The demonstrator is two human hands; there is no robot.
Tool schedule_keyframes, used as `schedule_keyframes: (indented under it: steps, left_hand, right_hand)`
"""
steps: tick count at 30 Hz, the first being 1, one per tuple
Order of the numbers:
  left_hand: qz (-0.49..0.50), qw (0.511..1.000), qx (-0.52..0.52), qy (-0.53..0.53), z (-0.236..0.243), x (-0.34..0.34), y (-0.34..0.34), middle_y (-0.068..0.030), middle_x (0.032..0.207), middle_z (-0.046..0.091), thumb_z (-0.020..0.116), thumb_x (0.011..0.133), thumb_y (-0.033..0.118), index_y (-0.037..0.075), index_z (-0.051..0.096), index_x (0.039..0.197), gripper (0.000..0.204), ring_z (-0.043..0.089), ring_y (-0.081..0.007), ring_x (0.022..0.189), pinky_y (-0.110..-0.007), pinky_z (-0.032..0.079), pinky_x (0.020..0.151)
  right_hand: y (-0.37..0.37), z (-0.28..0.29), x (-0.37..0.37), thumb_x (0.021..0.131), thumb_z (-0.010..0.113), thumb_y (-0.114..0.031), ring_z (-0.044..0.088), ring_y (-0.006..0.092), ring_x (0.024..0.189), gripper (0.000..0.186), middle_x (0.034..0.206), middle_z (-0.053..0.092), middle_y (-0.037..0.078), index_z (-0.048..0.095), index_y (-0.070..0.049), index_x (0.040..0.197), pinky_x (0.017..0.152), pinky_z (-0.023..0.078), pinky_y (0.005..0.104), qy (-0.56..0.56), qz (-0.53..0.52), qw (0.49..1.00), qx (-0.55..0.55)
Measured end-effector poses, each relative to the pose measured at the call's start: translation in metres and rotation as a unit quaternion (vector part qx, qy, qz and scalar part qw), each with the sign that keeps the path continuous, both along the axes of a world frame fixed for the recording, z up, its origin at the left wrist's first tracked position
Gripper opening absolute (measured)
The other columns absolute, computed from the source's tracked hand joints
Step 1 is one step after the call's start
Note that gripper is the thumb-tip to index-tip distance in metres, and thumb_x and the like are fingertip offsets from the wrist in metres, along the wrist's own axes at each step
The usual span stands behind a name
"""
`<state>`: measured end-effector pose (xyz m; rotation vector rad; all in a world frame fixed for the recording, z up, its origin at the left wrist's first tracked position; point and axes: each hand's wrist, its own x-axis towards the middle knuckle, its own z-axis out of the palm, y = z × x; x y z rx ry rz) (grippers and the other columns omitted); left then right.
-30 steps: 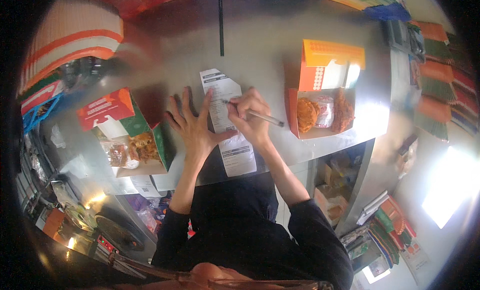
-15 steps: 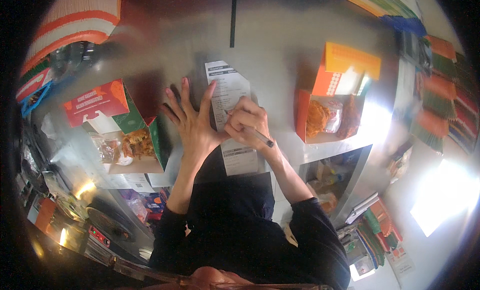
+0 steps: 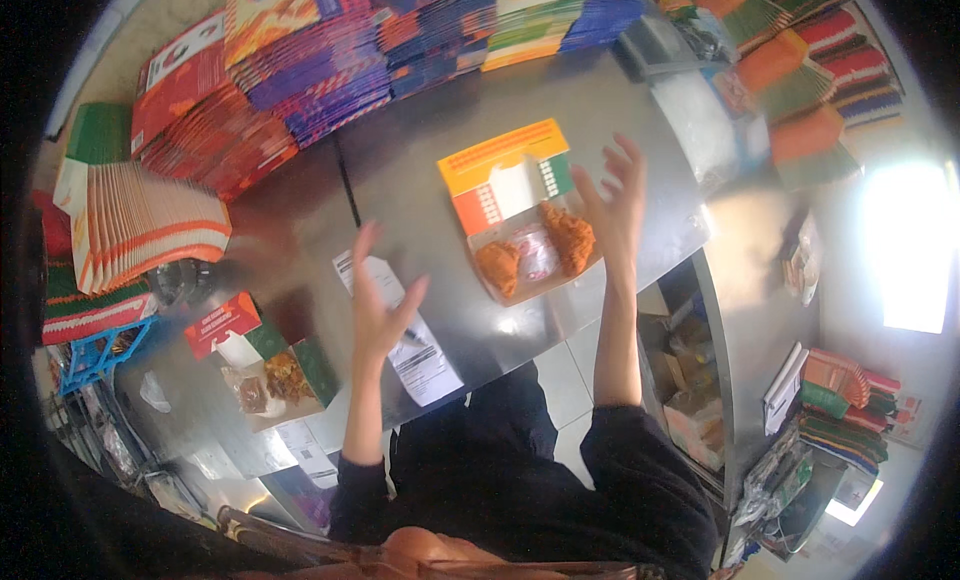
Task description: The person packs fried chicken pieces from a heated display case into a paper box, then places the box into a plastic bag along with a receipt and a small red packet. The person handles the items by hand and uses a plastic bag to complete the order.
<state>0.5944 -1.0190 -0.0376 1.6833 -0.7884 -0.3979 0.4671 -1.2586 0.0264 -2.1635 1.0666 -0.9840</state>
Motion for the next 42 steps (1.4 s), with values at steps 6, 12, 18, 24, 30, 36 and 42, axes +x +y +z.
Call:
schedule_keyframes:
  steps: [6,12,18,24,30,36,42]
  left_hand:
    - [0.109,0.991,0.054,-0.047,0.009,-0.014,-0.154,-0.0236,0.121,0.042,0.071,0.068,0.002,0.001,0.019,0.141,0.089,0.047,-0.0334,0.112,-0.041,0.038,0.099]
    - [-0.024,0.99,0.032,0.134,0.013,0.002,-0.118,-0.0161,0.123,0.053,0.051,0.067,-0.011,0.01,0.023,0.145,0.086,0.055,-0.024,0.111,-0.033,0.047,0.093]
    - [-0.142,0.964,0.065,-0.213,-0.012,-0.042,-0.069,-0.0051,0.128,0.05,0.065,0.068,-0.009,0.026,0.053,0.115,0.061,0.051,-0.0298,0.119,-0.042,0.045,0.099]
    - [-0.137,0.925,0.202,-0.292,-0.016,-0.099,-0.037,-0.0044,0.139,0.042,0.08,0.063,0.028,0.024,0.055,0.107,0.051,0.026,-0.0336,0.138,-0.069,0.015,0.106]
    - [-0.174,0.867,0.341,-0.318,0.015,-0.146,-0.106,-0.0177,0.14,0.036,0.082,0.06,0.031,0.019,0.049,0.125,0.075,0.031,-0.0415,0.132,-0.062,0.024,0.105]
    - [0.018,0.865,0.317,-0.388,-0.01,-0.195,-0.124,-0.0216,0.138,0.034,0.077,0.061,0.009,0.019,0.042,0.135,0.082,0.036,-0.0472,0.125,-0.058,0.035,0.1]
    - [0.093,0.861,0.258,-0.428,-0.038,-0.21,-0.112,-0.0182,0.131,0.047,0.077,0.063,0.013,0.017,0.047,0.131,0.074,0.044,-0.039,0.124,-0.047,0.045,0.095]
  right_hand:
    - [-0.089,-0.055,-0.004,0.074,0.068,-0.009,0.062,0.0296,0.1,0.08,0.105,0.06,0.028,0.026,-0.009,0.142,0.085,0.048,0.0376,0.182,0.118,0.959,0.181]
    - [-0.141,-0.057,-0.038,0.075,0.064,-0.008,0.062,0.0344,0.102,0.067,0.123,0.056,0.019,0.035,-0.012,0.136,0.082,0.052,0.0413,0.127,0.338,0.933,-0.007]
    - [-0.131,-0.095,-0.098,0.074,0.06,0.006,0.048,0.0302,0.124,0.057,0.139,0.044,0.01,0.047,-0.024,0.12,0.101,0.045,0.0427,0.072,0.579,0.809,-0.077]
    - [-0.112,-0.08,-0.128,0.075,0.07,-0.011,0.019,0.0395,0.139,0.06,0.148,0.018,0.023,0.044,-0.024,0.127,0.11,0.028,0.053,0.229,0.563,0.792,-0.048]
    - [-0.063,-0.053,-0.13,0.081,0.072,-0.032,0.042,0.0371,0.123,0.08,0.133,0.039,0.03,0.023,-0.013,0.141,0.089,0.047,0.0418,0.123,0.322,0.827,0.445]
    - [-0.077,-0.058,-0.13,0.08,0.075,-0.028,0.055,0.0282,0.104,0.094,0.118,0.053,0.023,0.01,-0.017,0.146,0.081,0.049,0.0358,0.216,0.311,0.747,0.547]
    - [-0.066,-0.052,-0.141,0.081,0.074,-0.029,0.05,0.0271,0.111,0.089,0.123,0.048,0.02,0.016,-0.013,0.145,0.075,0.052,0.0377,0.248,0.321,0.779,0.478]
